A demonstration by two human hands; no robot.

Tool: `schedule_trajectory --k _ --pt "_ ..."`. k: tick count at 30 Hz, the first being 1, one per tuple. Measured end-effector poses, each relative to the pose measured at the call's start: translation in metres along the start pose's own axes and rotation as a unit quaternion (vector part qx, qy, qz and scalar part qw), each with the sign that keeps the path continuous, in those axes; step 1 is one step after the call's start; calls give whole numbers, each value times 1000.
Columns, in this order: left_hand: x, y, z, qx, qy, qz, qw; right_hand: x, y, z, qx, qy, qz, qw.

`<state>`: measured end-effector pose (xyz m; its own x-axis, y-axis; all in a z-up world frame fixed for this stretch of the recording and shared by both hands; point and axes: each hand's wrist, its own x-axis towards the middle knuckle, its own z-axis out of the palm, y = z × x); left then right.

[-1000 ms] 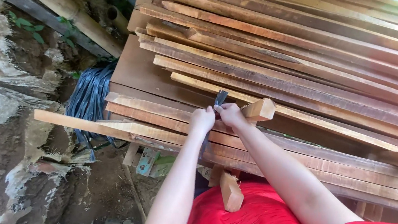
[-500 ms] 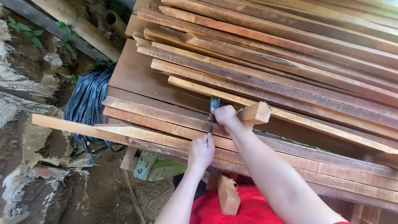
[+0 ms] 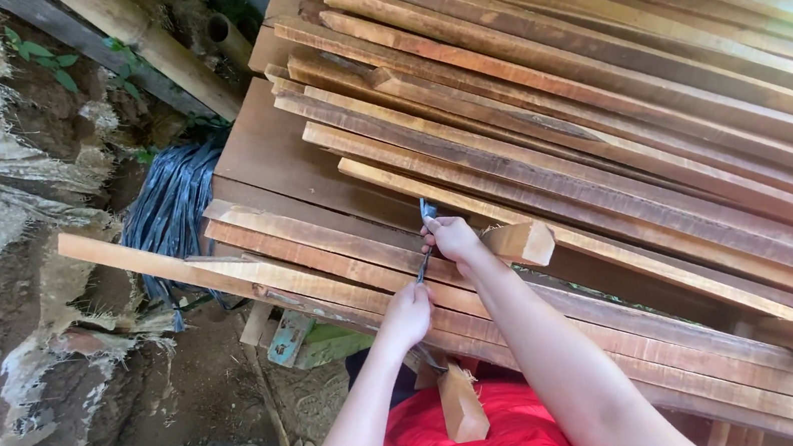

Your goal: The person ties bundles of wooden planks together using black plastic straps. They wrap the straps around the planks, pull them tight, and tie knots to secure the bundles. The person then lifts and moves the secured bundles to a different location.

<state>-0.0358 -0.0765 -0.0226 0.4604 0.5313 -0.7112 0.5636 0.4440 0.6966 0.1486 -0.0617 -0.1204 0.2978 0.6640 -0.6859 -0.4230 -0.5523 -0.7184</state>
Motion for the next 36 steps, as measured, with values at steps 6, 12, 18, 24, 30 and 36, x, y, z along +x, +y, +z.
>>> schedule_trajectory --k 6,12,18,24,30,36 --pt "49 20 -9 -307 -25 -172 936 12 12 0 -39 4 9 999" --pt "96 2 25 100 196 202 954 24 11 -2 -79 73 97 989" --pt "10 22 14 173 162 201 950 93 72 -9 12 28 93 995" --pt "-10 18 7 130 150 249 948 66 36 2 0 58 129 990" --pt "-11 16 4 134 149 236 951 76 56 1 -26 62 137 988" --pt "-14 0 13 184 160 240 940 75 54 9 -131 79 148 977"
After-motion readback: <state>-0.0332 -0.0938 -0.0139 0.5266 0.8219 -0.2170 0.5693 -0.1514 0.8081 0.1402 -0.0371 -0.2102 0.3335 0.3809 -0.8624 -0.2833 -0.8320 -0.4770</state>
